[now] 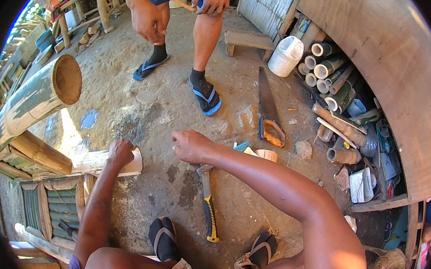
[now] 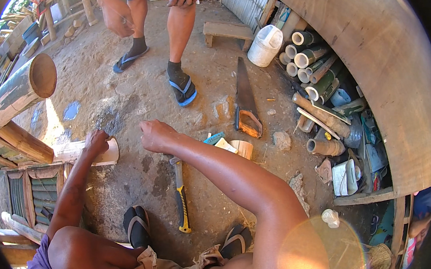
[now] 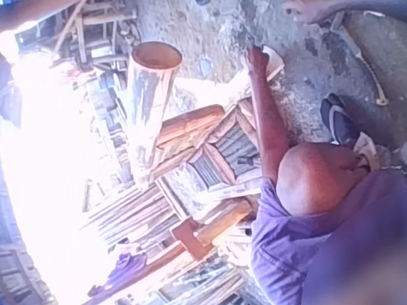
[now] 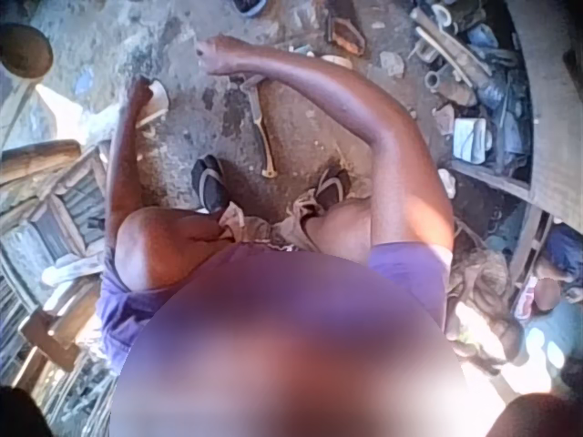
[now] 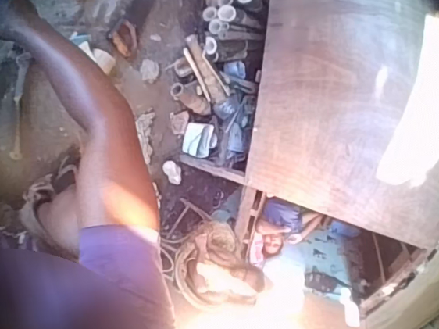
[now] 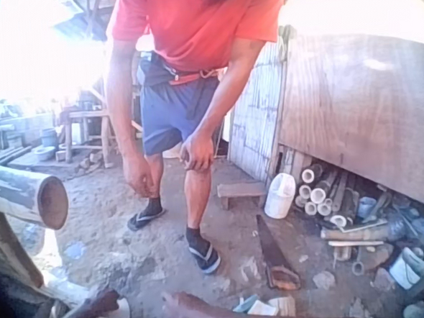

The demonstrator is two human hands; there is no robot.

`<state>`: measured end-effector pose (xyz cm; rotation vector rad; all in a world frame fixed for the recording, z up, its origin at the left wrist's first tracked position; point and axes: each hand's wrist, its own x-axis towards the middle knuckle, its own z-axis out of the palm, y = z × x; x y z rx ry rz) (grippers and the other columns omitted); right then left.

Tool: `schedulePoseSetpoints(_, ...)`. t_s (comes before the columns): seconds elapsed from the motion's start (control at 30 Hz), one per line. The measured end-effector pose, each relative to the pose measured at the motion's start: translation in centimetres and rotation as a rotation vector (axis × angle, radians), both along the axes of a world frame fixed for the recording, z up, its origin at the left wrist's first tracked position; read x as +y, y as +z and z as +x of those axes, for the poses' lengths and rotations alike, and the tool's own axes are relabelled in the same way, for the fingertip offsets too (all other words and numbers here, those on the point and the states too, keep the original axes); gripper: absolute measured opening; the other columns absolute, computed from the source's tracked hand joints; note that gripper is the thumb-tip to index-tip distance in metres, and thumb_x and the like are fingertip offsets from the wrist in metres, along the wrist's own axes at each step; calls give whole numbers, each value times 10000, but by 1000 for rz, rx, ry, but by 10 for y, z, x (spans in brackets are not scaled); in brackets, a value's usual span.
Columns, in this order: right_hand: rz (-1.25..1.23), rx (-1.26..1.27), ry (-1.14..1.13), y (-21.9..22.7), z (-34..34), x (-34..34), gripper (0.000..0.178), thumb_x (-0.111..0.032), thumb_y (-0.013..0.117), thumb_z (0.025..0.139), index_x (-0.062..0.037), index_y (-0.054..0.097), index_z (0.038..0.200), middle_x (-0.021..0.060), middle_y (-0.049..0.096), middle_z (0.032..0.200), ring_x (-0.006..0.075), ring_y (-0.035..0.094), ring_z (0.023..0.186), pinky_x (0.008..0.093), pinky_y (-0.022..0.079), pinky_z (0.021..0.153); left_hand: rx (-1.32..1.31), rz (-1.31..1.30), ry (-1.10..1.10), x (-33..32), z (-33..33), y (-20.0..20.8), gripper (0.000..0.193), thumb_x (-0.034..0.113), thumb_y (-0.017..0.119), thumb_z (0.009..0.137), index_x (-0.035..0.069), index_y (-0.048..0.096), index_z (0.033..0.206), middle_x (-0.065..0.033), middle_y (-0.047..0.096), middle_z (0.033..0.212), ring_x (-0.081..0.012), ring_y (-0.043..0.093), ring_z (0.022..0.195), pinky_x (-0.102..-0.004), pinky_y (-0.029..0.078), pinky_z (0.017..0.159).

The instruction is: The person uses a hammer and chisel to split a bamboo segment into smaller pieces. They repeatedly strike the chisel to separate sections, then handle the split pieces with their hands.

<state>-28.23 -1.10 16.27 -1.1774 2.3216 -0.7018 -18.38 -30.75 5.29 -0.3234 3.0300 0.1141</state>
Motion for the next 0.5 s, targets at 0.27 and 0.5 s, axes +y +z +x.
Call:
schedulePoseSetpoints(0.27,-5,-1,-5,-1,0,0,313,-204,582,871,26,586,1084,266,648,1056,426,618,1027,478,490,891,-34,-2,4,-1,-3,3,145,103,631,710,53,747,781,-209,689,806,-383,680,804,-456,542,733)
schedulePoseSetpoints(0.5,-20,-6,5,-4,-1,2,310,-196,572,866,27,588,1081,271,646,1049,431,614,1018,485,487,882,-26,-13,5,-5,-8,1,151,111,636,686,40,745,762,-210,686,791,-386,680,781,-454,540,724)
